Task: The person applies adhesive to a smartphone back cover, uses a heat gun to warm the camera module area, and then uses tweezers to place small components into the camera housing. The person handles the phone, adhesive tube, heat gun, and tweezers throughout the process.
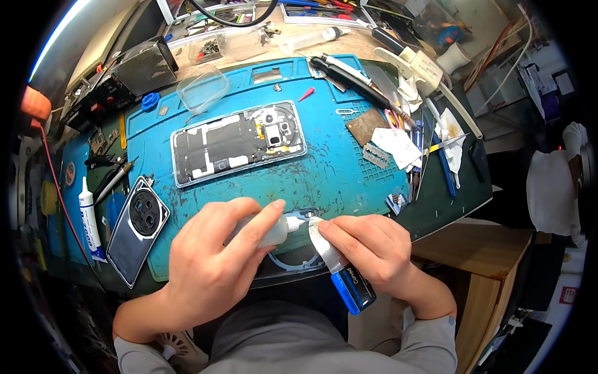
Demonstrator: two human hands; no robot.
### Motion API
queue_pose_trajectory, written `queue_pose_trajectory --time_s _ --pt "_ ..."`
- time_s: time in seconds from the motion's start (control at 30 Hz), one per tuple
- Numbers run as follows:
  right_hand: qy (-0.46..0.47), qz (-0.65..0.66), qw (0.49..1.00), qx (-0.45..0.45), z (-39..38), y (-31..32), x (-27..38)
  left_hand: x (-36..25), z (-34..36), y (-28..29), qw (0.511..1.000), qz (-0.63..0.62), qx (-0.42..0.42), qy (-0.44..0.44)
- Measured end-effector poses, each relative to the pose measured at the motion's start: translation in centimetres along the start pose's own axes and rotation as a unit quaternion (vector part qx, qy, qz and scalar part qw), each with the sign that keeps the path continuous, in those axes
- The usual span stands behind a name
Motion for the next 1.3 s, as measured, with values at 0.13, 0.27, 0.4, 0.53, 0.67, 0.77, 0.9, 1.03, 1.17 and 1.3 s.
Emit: queue_pose_trajectory --time_s 0.13,0.27,0.4,0.53,0.67,0.77,0.9,1.03,1.17,1.3 --pt "0.002 0.003 1.0 -0.004 -0.2 -0.1 -0.2 -0.2 0.0 -0.2 1.0 0.008 0.005 0.002" --pt "0.0 0.009 1.0 -0.005 -0.3 0.0 -0.3 -0.3 0.2 -0.4 1.0 0.014 0.012 0.001" --pt "0.0 0.015 1.0 -0.009 -0.4 0.0 -0.4 -0.3 0.5 -0.4 1.0 0.015 0.02 0.001" --pt "0.0 0.017 1.0 -0.014 -0.3 0.0 -0.3 -0.3 0.5 -0.3 0.999 0.011 0.031 -0.002" --pt "0.0 0.02 1.0 -0.017 -0.2 0.0 -0.2 0.5 -0.2 0.7 0.997 -0.067 -0.031 0.03" --pt "-0.004 0.012 1.0 -0.012 -0.3 0.0 -0.3 2.2 -1.6 1.8 0.976 -0.196 -0.08 0.048" --pt "-0.006 0.009 1.0 -0.006 -0.4 0.1 -0.4 3.4 -2.5 2.1 0.929 -0.314 -0.109 0.16" --pt "-0.01 0.011 1.0 -0.004 -0.2 0.2 -0.5 2.1 -0.4 1.2 0.919 -0.374 -0.058 0.113" --pt "-0.016 0.017 1.0 0.019 0.4 0.2 -0.4 0.1 0.7 1.7 0.923 -0.373 -0.014 0.093" --pt "-0.034 0.02 0.999 0.002 0.6 0.0 0.1 -0.2 -2.5 4.5 0.947 -0.311 -0.051 0.053"
Point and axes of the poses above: each hand's wrist, its own z-axis towards the middle knuckle, its own y-axis out of the back of the hand, x = y × z, the point moved 7 cm from there along z, towards the middle knuckle, and after that the axes turned 4 degrees about -x, right-handed, at the moved point
